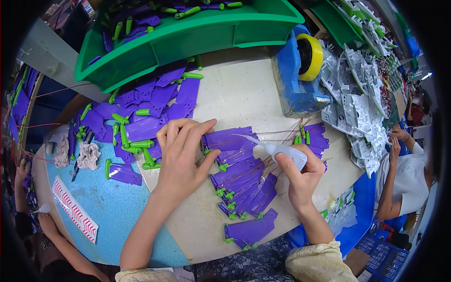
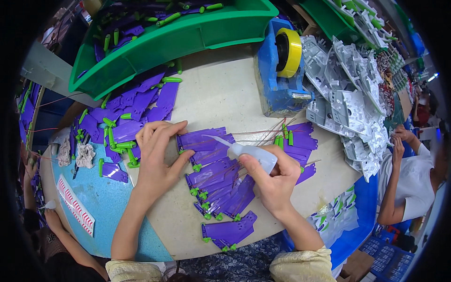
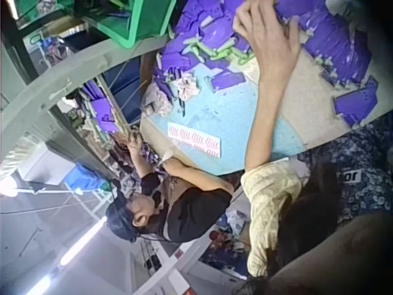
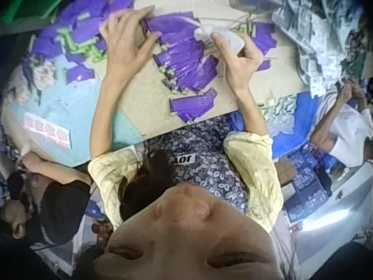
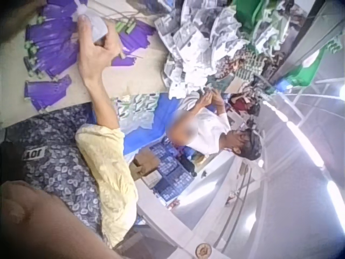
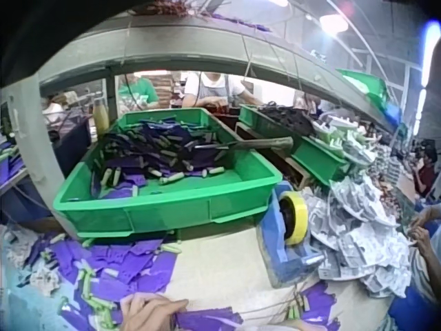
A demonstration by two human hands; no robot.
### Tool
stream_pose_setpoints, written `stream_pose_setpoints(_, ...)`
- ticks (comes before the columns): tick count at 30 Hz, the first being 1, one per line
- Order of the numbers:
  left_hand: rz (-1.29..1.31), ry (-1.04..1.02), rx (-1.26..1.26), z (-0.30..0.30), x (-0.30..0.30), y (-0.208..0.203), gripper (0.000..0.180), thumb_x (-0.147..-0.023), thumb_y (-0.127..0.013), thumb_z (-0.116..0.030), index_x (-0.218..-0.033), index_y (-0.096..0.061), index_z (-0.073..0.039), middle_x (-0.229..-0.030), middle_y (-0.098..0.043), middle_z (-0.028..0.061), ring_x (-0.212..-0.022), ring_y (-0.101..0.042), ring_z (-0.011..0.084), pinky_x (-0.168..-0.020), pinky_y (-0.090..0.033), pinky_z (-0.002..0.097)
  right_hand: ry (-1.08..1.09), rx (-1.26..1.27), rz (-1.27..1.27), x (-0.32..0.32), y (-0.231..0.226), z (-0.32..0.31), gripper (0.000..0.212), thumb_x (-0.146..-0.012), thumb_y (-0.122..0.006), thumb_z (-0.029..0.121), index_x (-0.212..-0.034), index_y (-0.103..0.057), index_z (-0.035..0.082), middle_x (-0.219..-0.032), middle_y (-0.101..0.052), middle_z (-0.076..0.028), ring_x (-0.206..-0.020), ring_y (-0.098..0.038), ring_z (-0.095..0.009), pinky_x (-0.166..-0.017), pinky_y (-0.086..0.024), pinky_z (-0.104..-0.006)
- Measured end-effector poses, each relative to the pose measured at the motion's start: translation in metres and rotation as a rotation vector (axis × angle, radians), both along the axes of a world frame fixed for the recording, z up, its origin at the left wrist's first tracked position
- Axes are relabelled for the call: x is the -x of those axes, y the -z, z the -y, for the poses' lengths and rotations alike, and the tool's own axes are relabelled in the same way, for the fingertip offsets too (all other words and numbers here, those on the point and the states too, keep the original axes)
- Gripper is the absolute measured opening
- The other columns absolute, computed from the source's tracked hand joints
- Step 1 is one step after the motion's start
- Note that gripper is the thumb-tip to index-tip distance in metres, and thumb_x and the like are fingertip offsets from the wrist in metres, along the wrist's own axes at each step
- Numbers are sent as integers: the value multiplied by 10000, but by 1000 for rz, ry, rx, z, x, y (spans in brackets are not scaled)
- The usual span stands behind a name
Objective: The person assembles purple and green plastic components by inserting thin red wires into the purple pieces and applying glue from a bottle to secure them. The person handles the parts one at a time, aligns the wire, and applies adhesive before setting the assembled unit aside on the table.
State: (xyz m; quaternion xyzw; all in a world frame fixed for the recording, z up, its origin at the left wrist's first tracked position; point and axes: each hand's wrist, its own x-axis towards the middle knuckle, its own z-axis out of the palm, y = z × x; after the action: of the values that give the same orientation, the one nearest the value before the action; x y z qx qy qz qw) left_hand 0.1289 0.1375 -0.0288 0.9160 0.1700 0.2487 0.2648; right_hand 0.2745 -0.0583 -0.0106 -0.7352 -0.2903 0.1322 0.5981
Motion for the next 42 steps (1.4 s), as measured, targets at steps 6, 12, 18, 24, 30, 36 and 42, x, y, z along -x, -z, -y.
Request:
stream_pose_setpoints(6,23,-23,38,1,0,4,662,-672,-856,-85,-1285,-604,-77,-1071,-683,38,-1114,-539,267,-1028,-297,422,-6,19,46,4,1,-14,173,-851,-808,97,-928,-728,-35,-718,-686,-13,-564,-531,-20,-485,-357,-189)
stream_pose_setpoints(12,25,-21,41,1,0,7,673,-665,-861,-75,-1287,-604,-79,-1073,-685,34,-1110,-542,266,-1022,-301,422,16,118,102,2,-2,-12,156,-847,-793,79,-918,-726,-44,-728,-702,-30,-578,-557,-33,-507,-384,-185)
stream_pose_setpoints(18,36,-28,29,0,0,4,676,-654,-863,-68,-1280,-609,-81,-1066,-688,31,-1094,-555,259,-1016,-308,420,20,43,80,1,-13,-1,157,-858,-778,86,-927,-731,-47,-704,-689,-20,-583,-551,-34,-511,-387,-202)
stream_pose_setpoints(24,34,-32,24,1,-2,5,662,-648,-862,-65,-1265,-622,-83,-1063,-689,31,-1083,-565,255,-1012,-314,417,-28,241,23,0,-14,-1,133,-860,-776,80,-928,-738,-29,-690,-667,6,-587,-532,-28,-517,-370,-206)
stream_pose_setpoints(30,58,-34,-116,9,2,0,297,-711,-828,-192,-976,-729,-102,-1070,-689,11,-1074,-562,260,-986,-303,429,130,77,-293,-8,-21,13,254,-869,-753,220,-898,-701,-27,-716,-628,-8,-624,-530,-47,-534,-357,-197)
stream_pose_setpoints(36,-16,-24,-133,22,12,5,195,-694,-836,-188,-743,-661,-116,-1105,-695,-7,-1032,-564,255,-922,-291,432,16,89,-247,0,-22,6,180,-864,-767,150,-900,-724,-21,-718,-658,-4,-621,-536,-43,-550,-380,-210)
stream_pose_setpoints(42,14,-7,20,17,9,10,232,-693,-834,-123,-826,-646,-101,-1051,-708,12,-1014,-562,261,-908,-304,413,-56,239,14,1,-9,-3,132,-860,-783,86,-898,-734,-30,-712,-685,-18,-607,-570,-52,-538,-413,-208)
